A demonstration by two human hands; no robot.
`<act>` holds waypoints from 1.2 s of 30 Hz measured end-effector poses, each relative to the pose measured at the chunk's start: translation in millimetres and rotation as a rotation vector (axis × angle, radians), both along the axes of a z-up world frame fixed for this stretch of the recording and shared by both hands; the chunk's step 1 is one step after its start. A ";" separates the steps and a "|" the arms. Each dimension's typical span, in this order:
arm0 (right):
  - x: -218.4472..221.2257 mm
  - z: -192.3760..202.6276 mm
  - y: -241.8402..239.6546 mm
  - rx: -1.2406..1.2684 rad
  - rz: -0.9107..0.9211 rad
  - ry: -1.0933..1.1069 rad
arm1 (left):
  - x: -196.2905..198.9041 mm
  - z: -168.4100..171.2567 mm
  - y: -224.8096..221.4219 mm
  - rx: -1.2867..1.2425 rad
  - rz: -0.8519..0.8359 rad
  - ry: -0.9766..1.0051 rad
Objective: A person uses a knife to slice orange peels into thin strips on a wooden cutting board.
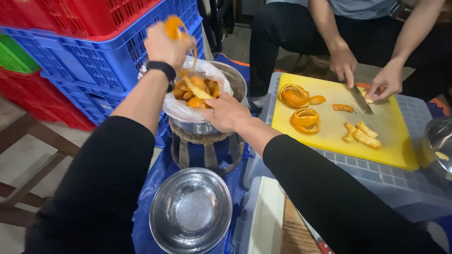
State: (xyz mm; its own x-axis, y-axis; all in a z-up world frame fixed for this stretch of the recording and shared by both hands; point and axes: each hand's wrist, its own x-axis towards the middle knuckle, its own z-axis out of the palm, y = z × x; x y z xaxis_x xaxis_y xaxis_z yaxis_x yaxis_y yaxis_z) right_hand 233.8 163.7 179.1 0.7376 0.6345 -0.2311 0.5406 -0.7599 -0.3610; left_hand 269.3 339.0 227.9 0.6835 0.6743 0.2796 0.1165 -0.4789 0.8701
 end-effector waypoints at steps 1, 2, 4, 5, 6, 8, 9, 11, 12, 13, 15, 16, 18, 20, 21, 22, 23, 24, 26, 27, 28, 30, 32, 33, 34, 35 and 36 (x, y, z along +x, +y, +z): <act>-1.0 2.2 0.3 0.001 0.001 0.000 | 2.4 1.2 8.5 0.001 0.001 0.000; -2.4 4.2 0.0 0.000 -0.013 0.004 | 4.4 2.4 16.4 0.081 0.029 -0.152; -4.2 7.6 -0.2 0.001 -0.025 0.005 | 5.4 8.3 25.2 0.164 0.056 -0.307; -4.4 8.8 0.2 -0.007 -0.019 0.003 | 4.6 13.0 26.5 0.148 0.073 -0.371; -4.3 10.0 0.1 -0.016 -0.013 0.001 | 4.1 17.5 27.2 0.130 0.089 -0.436; -9.6 15.7 -1.2 -0.010 -0.019 0.008 | 2.7 25.8 27.9 0.147 0.087 -0.464; -12.2 18.2 -1.8 -0.005 -0.026 0.020 | 2.2 29.8 28.3 0.162 0.084 -0.489; -13.5 19.9 -2.5 -0.002 -0.035 0.021 | -0.5 36.4 23.2 0.167 0.084 -0.519; -13.2 20.6 -3.3 -0.002 -0.047 0.022 | -0.8 39.6 20.3 0.167 0.083 -0.550; -9.1 17.2 -4.0 -0.001 -0.047 0.019 | -6.8 40.9 24.8 0.169 0.082 -0.553; -1.0 8.0 -7.5 0.107 -0.026 0.016 | -9.4 45.1 9.8 0.174 0.062 -0.551; -1.7 9.3 -8.8 0.107 -0.027 0.016 | -10.3 46.6 7.6 0.177 0.052 -0.550; -3.3 11.8 -11.6 0.232 -0.077 0.036 | -12.7 49.6 2.9 0.184 0.033 -0.549; -2.1 12.5 -10.2 0.243 -0.097 0.008 | -15.4 52.8 -1.2 0.192 0.013 -0.548; -1.9 13.3 -9.5 0.254 -0.115 -0.021 | -17.1 54.7 -3.4 0.195 0.003 -0.547; -0.1 13.9 -10.1 0.255 -0.115 -0.023 | -17.5 56.1 -3.7 0.199 -0.006 -0.548; 1.2 14.9 -10.9 0.341 -0.176 -0.034 | -18.4 57.8 -4.0 0.204 -0.015 -0.549; 2.4 16.6 -11.6 0.428 -0.236 -0.047 | -19.7 60.6 -4.5 0.209 -0.024 -0.552; 7.5 16.1 -12.8 0.492 -0.262 -0.034 | -26.0 68.5 -5.1 0.223 -0.040 -0.556; 9.5 16.4 -12.6 0.553 -0.290 -0.018 | -30.2 73.2 -4.9 0.231 -0.047 -0.557; 14.0 12.4 -9.5 0.560 -0.285 -0.020 | -35.0 78.1 -4.3 0.242 -0.054 -0.561; 23.4 3.7 -1.5 0.604 -0.294 -0.041 | -44.3 87.6 -1.9 0.264 -0.068 -0.564; 21.2 -5.7 2.4 0.598 -0.299 -0.041 | -49.1 86.5 6.4 0.282 -0.085 -0.564; 21.2 -11.9 3.9 0.586 -0.308 -0.041 | -50.3 84.2 10.3 0.289 -0.093 -0.563; 26.7 -17.8 5.1 0.586 -0.306 -0.040 | -44.3 63.1 29.3 0.293 -0.101 -0.562; 32.6 -24.0 6.6 0.593 -0.338 -0.039 | -39.2 40.7 47.9 0.297 -0.108 -0.560; 37.9 -31.2 7.9 0.600 -0.372 -0.036 | -35.5 16.5 65.5 0.301 -0.116 -0.556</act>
State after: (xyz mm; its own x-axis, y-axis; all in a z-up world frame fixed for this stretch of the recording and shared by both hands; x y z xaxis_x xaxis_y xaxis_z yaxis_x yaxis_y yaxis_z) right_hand 271.7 171.6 147.9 0.9307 0.3494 0.1082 0.3033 -0.5721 -0.7621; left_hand 233.7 404.4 244.4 0.4456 0.4416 0.7787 -0.3806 -0.6939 0.6113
